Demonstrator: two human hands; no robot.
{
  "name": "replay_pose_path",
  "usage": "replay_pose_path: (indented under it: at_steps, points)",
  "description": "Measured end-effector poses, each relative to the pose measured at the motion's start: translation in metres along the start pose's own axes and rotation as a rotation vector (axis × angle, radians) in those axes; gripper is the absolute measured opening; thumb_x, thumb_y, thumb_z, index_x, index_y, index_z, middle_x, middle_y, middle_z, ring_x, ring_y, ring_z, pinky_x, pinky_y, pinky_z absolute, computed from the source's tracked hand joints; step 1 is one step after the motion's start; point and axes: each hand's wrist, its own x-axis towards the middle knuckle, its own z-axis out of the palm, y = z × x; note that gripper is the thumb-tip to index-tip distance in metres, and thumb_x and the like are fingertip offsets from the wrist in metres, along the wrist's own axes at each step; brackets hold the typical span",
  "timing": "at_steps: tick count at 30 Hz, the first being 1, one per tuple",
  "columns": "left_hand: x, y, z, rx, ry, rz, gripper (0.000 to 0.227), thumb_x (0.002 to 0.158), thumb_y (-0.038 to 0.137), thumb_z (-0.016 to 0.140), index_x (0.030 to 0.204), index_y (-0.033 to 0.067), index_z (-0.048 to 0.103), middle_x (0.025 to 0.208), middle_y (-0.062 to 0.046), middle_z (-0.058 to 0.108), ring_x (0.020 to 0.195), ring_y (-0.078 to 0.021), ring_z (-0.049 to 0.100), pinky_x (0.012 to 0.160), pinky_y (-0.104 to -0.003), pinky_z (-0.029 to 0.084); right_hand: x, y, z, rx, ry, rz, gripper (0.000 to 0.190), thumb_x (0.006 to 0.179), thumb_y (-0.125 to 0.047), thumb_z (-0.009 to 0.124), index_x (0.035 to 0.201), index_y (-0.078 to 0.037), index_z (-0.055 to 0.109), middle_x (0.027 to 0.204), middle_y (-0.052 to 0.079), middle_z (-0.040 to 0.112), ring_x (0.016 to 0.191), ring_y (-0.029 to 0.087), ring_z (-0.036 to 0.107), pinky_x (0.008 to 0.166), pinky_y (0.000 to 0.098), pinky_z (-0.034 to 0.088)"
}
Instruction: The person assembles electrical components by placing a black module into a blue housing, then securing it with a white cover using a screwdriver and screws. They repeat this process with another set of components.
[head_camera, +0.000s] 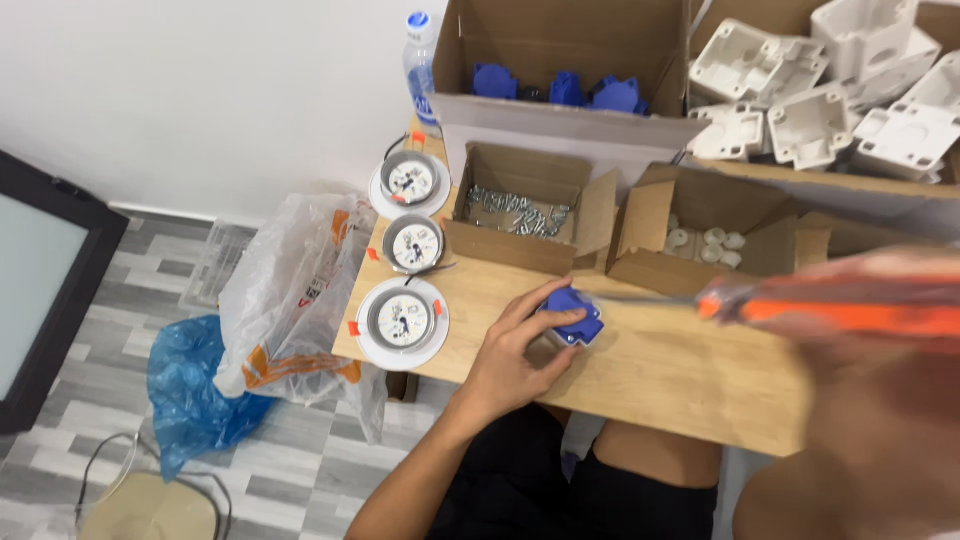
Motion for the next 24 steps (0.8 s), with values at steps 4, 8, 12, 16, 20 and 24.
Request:
replay_pose_path:
  at_steps: [4,8,12,16,20,24]
  points:
    - [0.003,0.001,0.000,0.009,-0.017,0.019,0.033,0.095,0.011,0.075,0.127,0.0129,0.067,0.152,-0.019,0.055,0.136,-0.0349,0.061,0.115,-0.043,0.049,0.024,0.054,0.003,0.196,0.062,-0.018,0.033,0.131,-0.026,0.049,0.137,0.006,0.052,0.119,0.022,0.056,0.090,0.028,0.057,0.088,0.0344,0.044]
    - [0.003,0.004,-0.001,0.008,-0.025,0.011,0.034,0.095,0.011,0.074,0.127,0.0127,0.065,0.152,-0.020,0.054,0.139,-0.0346,0.060,0.116,-0.043,0.048,0.055,0.047,0.026,0.492,0.008,-0.037,0.040,0.125,-0.025,0.049,0.132,0.014,0.054,0.112,0.032,0.067,0.081,0.032,0.070,0.060,0.0301,0.053]
    - [0.004,0.009,-0.002,0.008,-0.031,0.002,0.035,0.094,0.010,0.075,0.127,0.0121,0.066,0.151,-0.020,0.055,0.139,-0.0344,0.059,0.117,-0.042,0.047,0.053,0.027,0.051,0.501,0.023,-0.206,0.037,0.118,0.007,0.056,0.125,-0.005,0.021,0.117,0.039,0.060,0.077,0.039,0.067,0.062,0.0371,0.056]
    - [0.007,0.011,-0.004,0.006,-0.047,-0.008,0.035,0.094,0.009,0.075,0.127,0.0113,0.066,0.152,-0.021,0.055,0.138,-0.0348,0.060,0.117,-0.042,0.047,0.052,0.055,0.082,0.330,0.030,-0.275,0.025,0.105,0.013,0.070,0.123,0.008,0.052,0.117,0.026,0.068,0.091,0.030,0.073,0.081,0.0337,0.062]
    - [0.007,0.008,-0.002,0.005,-0.041,-0.001,0.036,0.094,0.011,0.076,0.129,0.0123,0.065,0.152,-0.021,0.055,0.138,-0.0356,0.059,0.118,-0.044,0.046,0.058,0.071,0.107,0.219,0.002,-0.422,0.020,0.102,0.002,0.076,0.115,0.007,0.061,0.114,0.023,0.072,0.107,0.033,0.074,0.093,0.0358,0.060]
    - [0.009,0.007,-0.003,0.004,-0.043,-0.013,0.036,0.094,0.012,0.076,0.128,0.0128,0.065,0.152,-0.021,0.055,0.139,-0.0358,0.059,0.117,-0.045,0.046,0.062,0.074,0.118,0.221,-0.036,-0.437,0.018,0.101,0.003,0.075,0.113,0.006,0.061,0.112,0.021,0.072,0.103,0.029,0.074,0.083,0.0308,0.061]
